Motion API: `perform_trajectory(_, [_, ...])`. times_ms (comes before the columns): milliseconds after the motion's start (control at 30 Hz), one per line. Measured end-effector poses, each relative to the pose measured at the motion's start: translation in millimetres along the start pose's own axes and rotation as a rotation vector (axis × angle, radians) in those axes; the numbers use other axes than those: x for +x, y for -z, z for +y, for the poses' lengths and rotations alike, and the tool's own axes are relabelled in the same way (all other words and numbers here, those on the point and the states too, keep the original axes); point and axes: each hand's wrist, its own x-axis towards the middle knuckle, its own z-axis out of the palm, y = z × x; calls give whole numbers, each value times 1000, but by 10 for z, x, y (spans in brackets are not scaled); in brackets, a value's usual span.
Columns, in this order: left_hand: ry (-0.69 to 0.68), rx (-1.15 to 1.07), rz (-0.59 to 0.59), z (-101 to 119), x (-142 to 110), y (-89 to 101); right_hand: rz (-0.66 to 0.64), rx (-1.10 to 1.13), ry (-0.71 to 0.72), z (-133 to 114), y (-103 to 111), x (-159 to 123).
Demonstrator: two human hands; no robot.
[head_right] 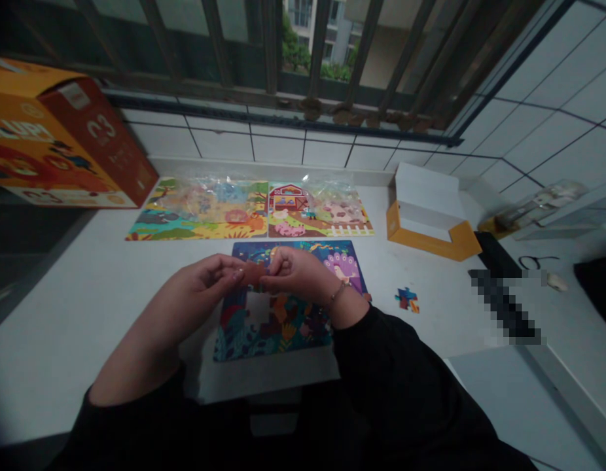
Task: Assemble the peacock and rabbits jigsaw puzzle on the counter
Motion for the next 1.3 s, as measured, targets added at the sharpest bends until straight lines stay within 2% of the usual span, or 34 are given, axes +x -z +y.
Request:
perform_trajectory(233, [-24,105,-51,35,13,-33,-114,-47,80,-5,-37,-5])
perform_trajectory(333, [31,129,35,-9,19,-33,-178,-108,69,3,-20,-8])
perform_trajectory(433, [49,261,101,-54,34,-23,-164,-262,74,13,0,-10])
perform_trajectory(567, [35,416,-8,-90,68,-22,-137,-488,106,16,10,-14])
perform_trajectory(700, [-8,497,-107,-118,98,-27,-176,-561,134,-2,2,-32])
perform_trajectory(900, [-51,495,-117,-130,101,-27,-193,-641,147,-38,-10,-48])
perform_trajectory(1000, [-32,494,-127,-121,91,-32,-179,-637,152,-48,-18,-53])
perform_trajectory(1167, [-26,510,-132,-113,84,-41,-227,-486,135,-66,-22,-76])
perform_trajectory(1300, [-11,515,-147,-87,79,-41,-232,-506,113,-50,-26,-73])
